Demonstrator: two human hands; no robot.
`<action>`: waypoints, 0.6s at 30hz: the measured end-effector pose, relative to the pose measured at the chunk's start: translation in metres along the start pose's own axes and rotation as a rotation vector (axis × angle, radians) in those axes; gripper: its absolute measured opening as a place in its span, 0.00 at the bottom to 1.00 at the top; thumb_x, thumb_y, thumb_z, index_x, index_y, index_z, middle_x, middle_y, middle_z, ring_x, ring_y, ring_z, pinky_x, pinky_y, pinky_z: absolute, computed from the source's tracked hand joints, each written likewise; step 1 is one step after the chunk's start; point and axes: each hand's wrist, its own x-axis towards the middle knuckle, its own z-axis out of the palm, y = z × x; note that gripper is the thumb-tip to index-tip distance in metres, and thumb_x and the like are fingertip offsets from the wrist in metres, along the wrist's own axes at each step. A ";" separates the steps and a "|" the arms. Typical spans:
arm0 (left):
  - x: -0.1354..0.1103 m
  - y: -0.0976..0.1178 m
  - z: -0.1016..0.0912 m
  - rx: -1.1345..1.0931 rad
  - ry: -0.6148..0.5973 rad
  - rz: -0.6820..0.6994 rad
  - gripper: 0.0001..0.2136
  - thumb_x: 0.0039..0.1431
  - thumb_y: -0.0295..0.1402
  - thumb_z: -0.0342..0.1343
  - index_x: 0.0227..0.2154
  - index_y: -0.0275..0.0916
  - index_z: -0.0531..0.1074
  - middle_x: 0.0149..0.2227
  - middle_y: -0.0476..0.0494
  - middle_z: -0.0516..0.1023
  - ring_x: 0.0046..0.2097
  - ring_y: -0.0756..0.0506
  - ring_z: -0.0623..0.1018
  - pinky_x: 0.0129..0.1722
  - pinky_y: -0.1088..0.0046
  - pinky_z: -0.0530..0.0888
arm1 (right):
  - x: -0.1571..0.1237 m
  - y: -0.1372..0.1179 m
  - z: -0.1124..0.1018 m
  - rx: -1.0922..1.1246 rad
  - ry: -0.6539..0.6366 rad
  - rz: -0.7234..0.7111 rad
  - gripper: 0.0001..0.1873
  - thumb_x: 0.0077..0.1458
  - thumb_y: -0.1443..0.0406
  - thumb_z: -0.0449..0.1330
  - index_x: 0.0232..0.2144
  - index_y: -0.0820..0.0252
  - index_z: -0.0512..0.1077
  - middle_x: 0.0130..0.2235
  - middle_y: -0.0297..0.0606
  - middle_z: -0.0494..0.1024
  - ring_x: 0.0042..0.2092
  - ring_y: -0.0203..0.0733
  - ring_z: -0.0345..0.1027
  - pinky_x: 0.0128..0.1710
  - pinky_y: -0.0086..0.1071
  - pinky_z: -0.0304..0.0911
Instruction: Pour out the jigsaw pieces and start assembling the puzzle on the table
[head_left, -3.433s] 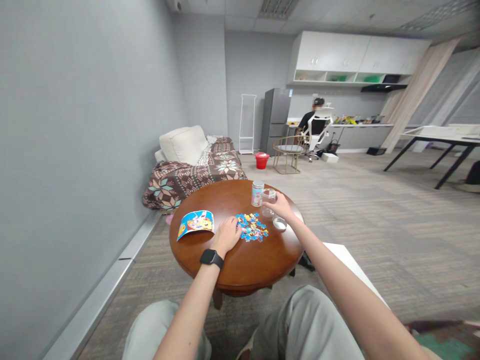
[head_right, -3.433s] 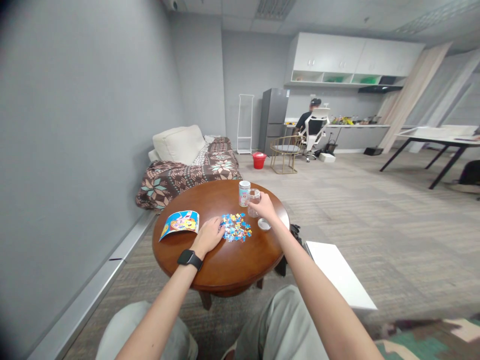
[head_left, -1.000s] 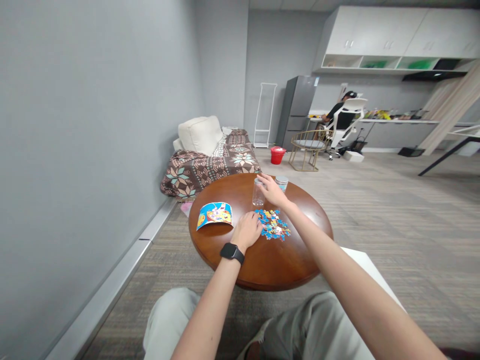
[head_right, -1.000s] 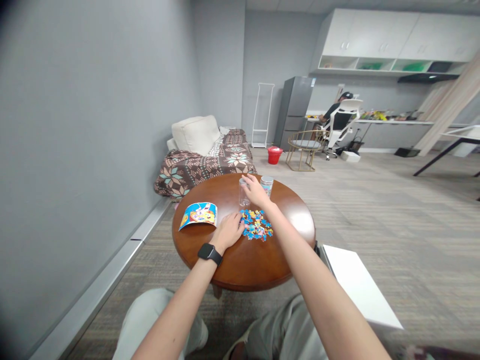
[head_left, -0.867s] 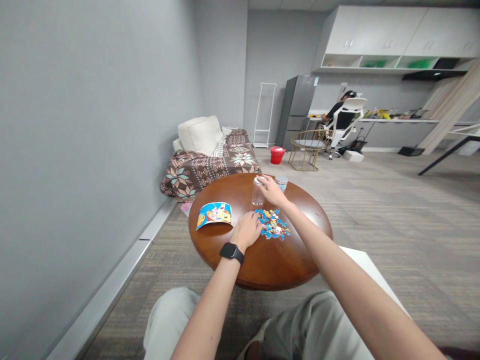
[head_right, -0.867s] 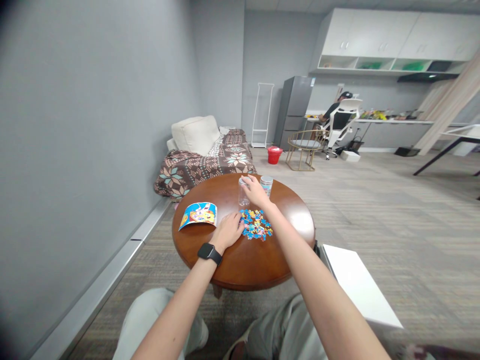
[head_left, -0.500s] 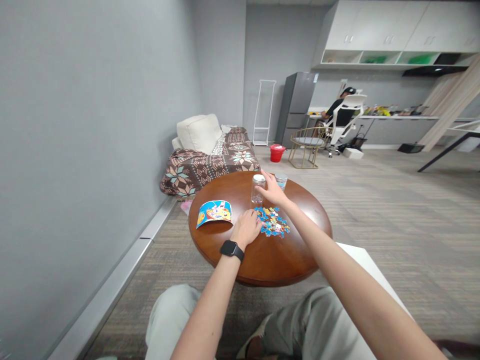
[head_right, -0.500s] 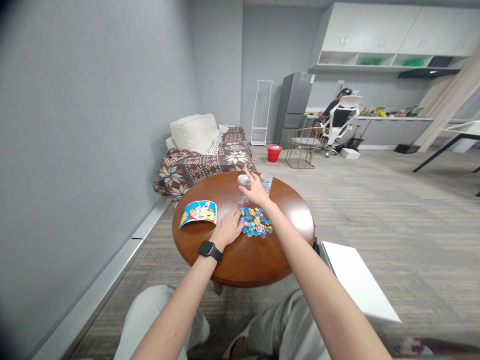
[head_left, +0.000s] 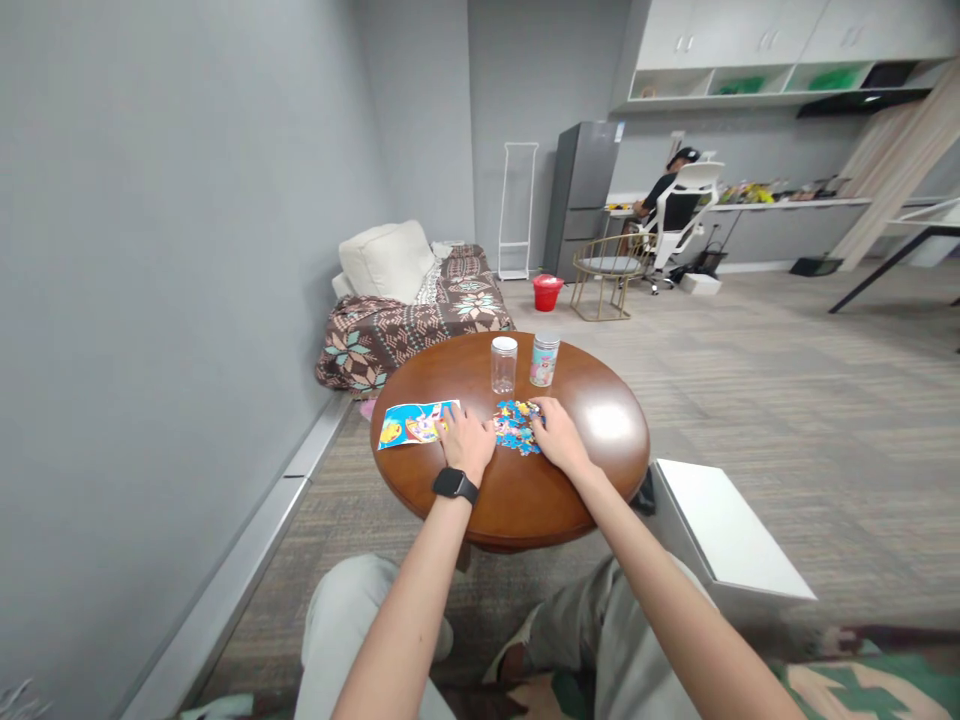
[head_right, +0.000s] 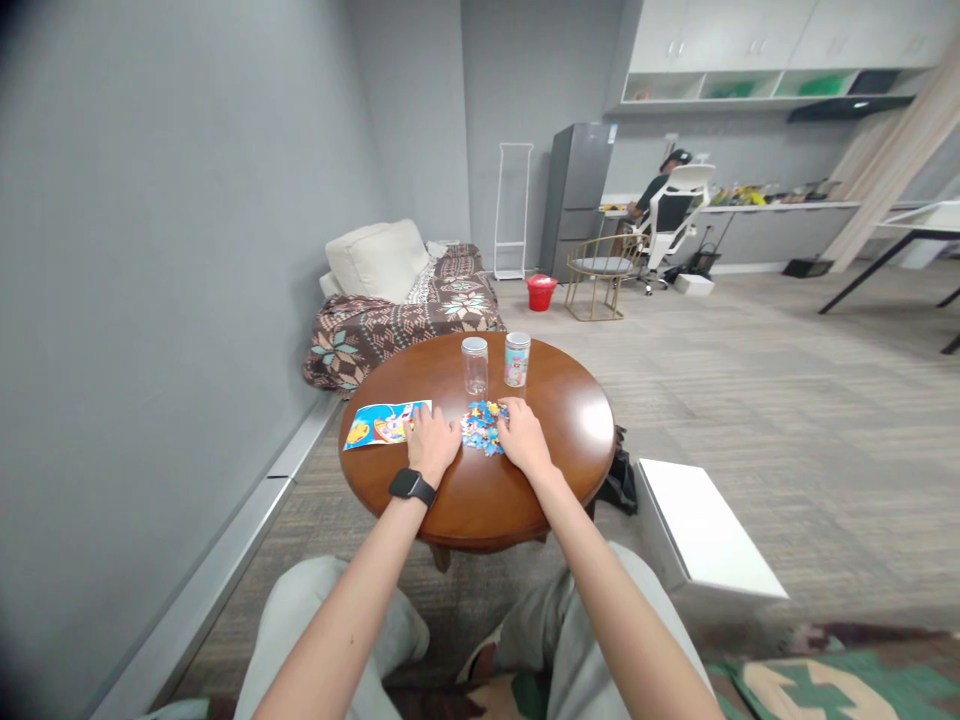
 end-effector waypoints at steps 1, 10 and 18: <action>0.001 0.000 0.001 -0.007 -0.012 0.014 0.15 0.61 0.34 0.47 0.43 0.31 0.72 0.55 0.23 0.71 0.59 0.30 0.68 0.58 0.45 0.63 | 0.000 0.000 0.000 -0.016 -0.009 0.015 0.19 0.59 0.67 0.48 0.50 0.59 0.68 0.52 0.47 0.73 0.55 0.49 0.67 0.58 0.45 0.61; 0.005 -0.001 -0.010 -0.075 0.009 0.248 0.13 0.61 0.31 0.46 0.45 0.33 0.71 0.51 0.31 0.75 0.55 0.38 0.72 0.62 0.59 0.63 | 0.002 0.000 -0.001 -0.017 -0.038 0.037 0.20 0.59 0.69 0.48 0.52 0.60 0.69 0.55 0.48 0.73 0.57 0.48 0.67 0.59 0.43 0.60; 0.003 -0.002 -0.012 -0.045 -0.019 0.353 0.11 0.62 0.30 0.46 0.40 0.37 0.73 0.45 0.36 0.79 0.50 0.40 0.75 0.61 0.58 0.62 | 0.004 -0.002 0.002 -0.092 -0.071 0.089 0.22 0.61 0.68 0.48 0.55 0.62 0.69 0.61 0.51 0.68 0.65 0.50 0.58 0.65 0.49 0.50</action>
